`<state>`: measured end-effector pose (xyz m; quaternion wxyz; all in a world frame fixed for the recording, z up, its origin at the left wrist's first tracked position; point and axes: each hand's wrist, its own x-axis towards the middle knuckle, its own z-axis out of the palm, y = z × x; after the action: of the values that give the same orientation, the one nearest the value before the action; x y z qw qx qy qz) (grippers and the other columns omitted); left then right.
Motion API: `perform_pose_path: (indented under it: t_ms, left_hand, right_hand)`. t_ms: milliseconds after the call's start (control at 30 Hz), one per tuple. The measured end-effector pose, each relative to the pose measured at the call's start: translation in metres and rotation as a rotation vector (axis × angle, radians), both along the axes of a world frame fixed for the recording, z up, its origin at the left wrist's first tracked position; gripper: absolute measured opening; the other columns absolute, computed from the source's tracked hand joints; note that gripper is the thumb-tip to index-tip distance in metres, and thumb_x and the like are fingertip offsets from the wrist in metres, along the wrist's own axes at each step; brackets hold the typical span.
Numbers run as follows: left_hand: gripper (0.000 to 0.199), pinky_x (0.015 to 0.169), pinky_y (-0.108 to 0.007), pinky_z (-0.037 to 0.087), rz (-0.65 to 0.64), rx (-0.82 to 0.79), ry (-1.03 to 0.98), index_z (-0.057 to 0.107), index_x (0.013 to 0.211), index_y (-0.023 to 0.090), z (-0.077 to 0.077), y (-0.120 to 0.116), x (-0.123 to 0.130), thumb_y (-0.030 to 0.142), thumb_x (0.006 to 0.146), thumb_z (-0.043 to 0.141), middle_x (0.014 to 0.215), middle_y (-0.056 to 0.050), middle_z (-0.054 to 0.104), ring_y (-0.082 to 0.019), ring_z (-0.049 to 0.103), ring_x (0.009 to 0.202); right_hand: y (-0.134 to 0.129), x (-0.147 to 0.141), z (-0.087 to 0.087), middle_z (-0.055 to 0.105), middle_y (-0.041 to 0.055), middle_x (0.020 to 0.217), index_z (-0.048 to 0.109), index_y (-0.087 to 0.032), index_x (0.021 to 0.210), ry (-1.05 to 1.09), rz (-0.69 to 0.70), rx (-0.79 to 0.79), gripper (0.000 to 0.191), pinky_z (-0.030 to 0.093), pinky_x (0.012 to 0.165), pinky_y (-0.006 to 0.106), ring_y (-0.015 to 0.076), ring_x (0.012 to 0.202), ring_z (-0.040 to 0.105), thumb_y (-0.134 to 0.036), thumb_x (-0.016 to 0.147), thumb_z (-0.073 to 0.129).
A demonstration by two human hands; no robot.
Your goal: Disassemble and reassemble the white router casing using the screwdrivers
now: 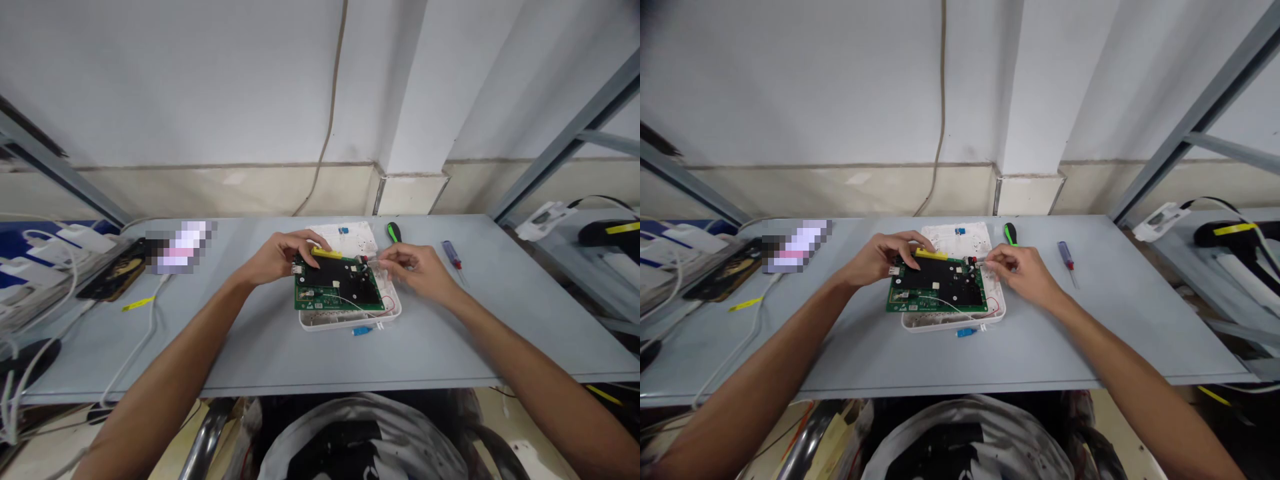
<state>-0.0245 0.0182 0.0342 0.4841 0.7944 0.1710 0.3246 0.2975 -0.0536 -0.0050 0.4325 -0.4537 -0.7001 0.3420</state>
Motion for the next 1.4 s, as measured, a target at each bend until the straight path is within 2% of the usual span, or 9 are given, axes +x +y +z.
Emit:
perform_pose_path:
  t_ms: [233, 400, 700, 833, 967, 1067, 1167, 1300, 1400]
  left_hand:
    - [0.012, 0.086, -0.032, 0.061, -0.047, 0.009, 0.030, 0.081, 0.082, 0.019, -0.007, -0.001, 0.006, 0.007, 0.078, 0.083, 0.118, -0.014, 0.073, -0.023, 0.072, 0.110]
    - [0.014, 0.087, -0.034, 0.061, -0.045, -0.002, 0.037, 0.081, 0.083, 0.019, -0.007, -0.001, 0.005, 0.005, 0.078, 0.080, 0.119, -0.013, 0.073, -0.024, 0.072, 0.110]
    - [0.013, 0.086, -0.033, 0.062, -0.042, -0.021, 0.044, 0.081, 0.081, 0.018, -0.011, -0.002, 0.007, 0.005, 0.077, 0.081, 0.118, -0.013, 0.073, -0.024, 0.072, 0.110]
    - [0.016, 0.088, -0.036, 0.063, -0.052, -0.052, 0.039, 0.081, 0.082, 0.018, -0.015, -0.001, 0.008, 0.003, 0.077, 0.078, 0.119, -0.013, 0.072, -0.024, 0.071, 0.112]
    - [0.021, 0.088, -0.036, 0.063, -0.047, -0.063, 0.040, 0.079, 0.082, 0.016, -0.018, -0.001, 0.010, -0.002, 0.073, 0.075, 0.118, -0.013, 0.072, -0.024, 0.071, 0.113]
    - [0.023, 0.087, -0.035, 0.062, -0.049, -0.071, 0.038, 0.079, 0.081, 0.016, -0.019, -0.002, 0.011, -0.005, 0.072, 0.072, 0.117, -0.012, 0.072, -0.023, 0.071, 0.111]
    - [0.021, 0.086, -0.035, 0.062, -0.060, -0.083, 0.033, 0.078, 0.081, 0.015, -0.019, -0.003, 0.011, -0.003, 0.073, 0.072, 0.117, -0.013, 0.072, -0.023, 0.072, 0.110]
    - [0.022, 0.087, -0.035, 0.062, -0.053, -0.083, 0.022, 0.079, 0.082, 0.016, -0.017, -0.004, 0.010, -0.002, 0.072, 0.073, 0.119, -0.013, 0.071, -0.022, 0.071, 0.110]
    - [0.017, 0.086, -0.035, 0.061, -0.050, -0.057, 0.015, 0.079, 0.083, 0.016, -0.015, -0.005, 0.008, 0.002, 0.072, 0.078, 0.118, -0.014, 0.071, -0.023, 0.071, 0.110]
  right_hand:
    - [-0.007, 0.000, 0.009, 0.071, 0.0006, 0.071, 0.074, -0.021, 0.093, 0.198, 0.131, -0.068, 0.019, 0.053, 0.060, 0.028, 0.0132, 0.061, 0.064, -0.039, 0.093, 0.077]
    - [-0.003, 0.001, 0.007, 0.072, 0.0019, 0.077, 0.076, -0.020, 0.092, 0.089, 0.074, -0.077, 0.023, 0.051, 0.063, 0.028, 0.0130, 0.066, 0.063, -0.044, 0.092, 0.077]
    - [0.001, 0.014, 0.009, 0.076, 0.0035, 0.080, 0.075, -0.021, 0.098, 0.029, 0.249, -0.267, 0.026, 0.057, 0.072, 0.032, 0.0169, 0.073, 0.070, -0.047, 0.091, 0.076]
    - [0.004, 0.020, 0.009, 0.076, 0.0034, 0.087, 0.078, -0.023, 0.091, -0.175, 0.268, -0.204, 0.024, 0.052, 0.070, 0.031, 0.0163, 0.075, 0.067, -0.047, 0.090, 0.077]
    - [0.004, 0.016, 0.008, 0.074, 0.0026, 0.080, 0.078, -0.022, 0.092, -0.237, 0.280, -0.206, 0.020, 0.050, 0.067, 0.030, 0.0167, 0.073, 0.065, -0.042, 0.090, 0.076]
    - [0.002, 0.010, 0.005, 0.073, 0.0024, 0.077, 0.078, -0.021, 0.095, -0.265, 0.233, -0.187, 0.021, 0.048, 0.066, 0.030, 0.0167, 0.070, 0.064, -0.042, 0.091, 0.073]
    - [0.001, 0.004, 0.000, 0.074, 0.0019, 0.078, 0.077, -0.023, 0.096, -0.339, 0.159, -0.091, 0.025, 0.045, 0.064, 0.030, 0.0158, 0.066, 0.060, -0.047, 0.096, 0.068]
    - [0.000, -0.003, -0.008, 0.062, -0.0030, 0.067, 0.072, -0.023, 0.095, -0.363, 0.086, 0.004, 0.024, 0.040, 0.060, 0.029, 0.0146, 0.060, 0.052, -0.047, 0.097, 0.068]
    - [0.000, -0.009, -0.013, 0.064, -0.0009, 0.077, 0.070, -0.023, 0.097, -0.329, 0.067, 0.096, 0.022, 0.041, 0.062, 0.030, 0.0151, 0.065, 0.053, -0.045, 0.098, 0.068]
